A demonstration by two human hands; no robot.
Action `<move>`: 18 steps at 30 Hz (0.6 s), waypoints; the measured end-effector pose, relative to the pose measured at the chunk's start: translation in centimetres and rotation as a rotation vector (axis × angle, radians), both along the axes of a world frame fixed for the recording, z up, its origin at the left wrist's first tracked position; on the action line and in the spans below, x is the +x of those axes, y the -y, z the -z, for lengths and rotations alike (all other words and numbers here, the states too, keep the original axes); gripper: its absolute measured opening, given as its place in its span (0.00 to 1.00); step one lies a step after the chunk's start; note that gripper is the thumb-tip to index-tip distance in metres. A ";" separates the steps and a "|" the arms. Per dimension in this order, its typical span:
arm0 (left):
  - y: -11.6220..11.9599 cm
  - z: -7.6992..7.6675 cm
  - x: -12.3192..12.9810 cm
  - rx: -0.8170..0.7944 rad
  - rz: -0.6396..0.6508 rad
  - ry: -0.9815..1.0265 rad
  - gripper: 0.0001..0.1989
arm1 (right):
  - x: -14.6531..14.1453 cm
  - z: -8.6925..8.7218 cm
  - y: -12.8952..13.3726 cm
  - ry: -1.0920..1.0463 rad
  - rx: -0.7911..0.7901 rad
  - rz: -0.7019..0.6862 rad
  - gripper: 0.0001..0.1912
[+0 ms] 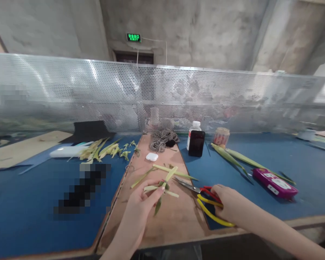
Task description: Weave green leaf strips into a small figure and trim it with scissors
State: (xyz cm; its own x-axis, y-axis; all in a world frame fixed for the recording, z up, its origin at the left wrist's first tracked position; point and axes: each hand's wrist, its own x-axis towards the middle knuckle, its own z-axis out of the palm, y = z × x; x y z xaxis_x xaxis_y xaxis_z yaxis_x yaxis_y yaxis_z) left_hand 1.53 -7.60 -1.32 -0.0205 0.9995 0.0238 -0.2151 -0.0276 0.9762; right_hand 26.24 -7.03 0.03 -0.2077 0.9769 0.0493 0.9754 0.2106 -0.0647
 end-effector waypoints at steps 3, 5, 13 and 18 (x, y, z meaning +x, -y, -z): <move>-0.1 -0.5 -0.3 0.002 -0.006 0.040 0.13 | 0.3 -0.7 0.9 -0.285 -0.119 0.045 0.08; -0.1 -0.7 -0.5 -0.017 0.018 0.069 0.13 | 0.3 -1.5 1.8 -0.456 -0.184 0.035 0.08; 0.7 -0.3 1.2 -0.062 0.111 0.155 0.15 | -3.1 -2.6 3.4 -1.190 -0.193 0.002 0.20; 1.9 -0.1 2.7 -0.050 0.104 0.178 0.13 | -6.9 -1.8 3.0 -1.428 -0.146 0.131 0.23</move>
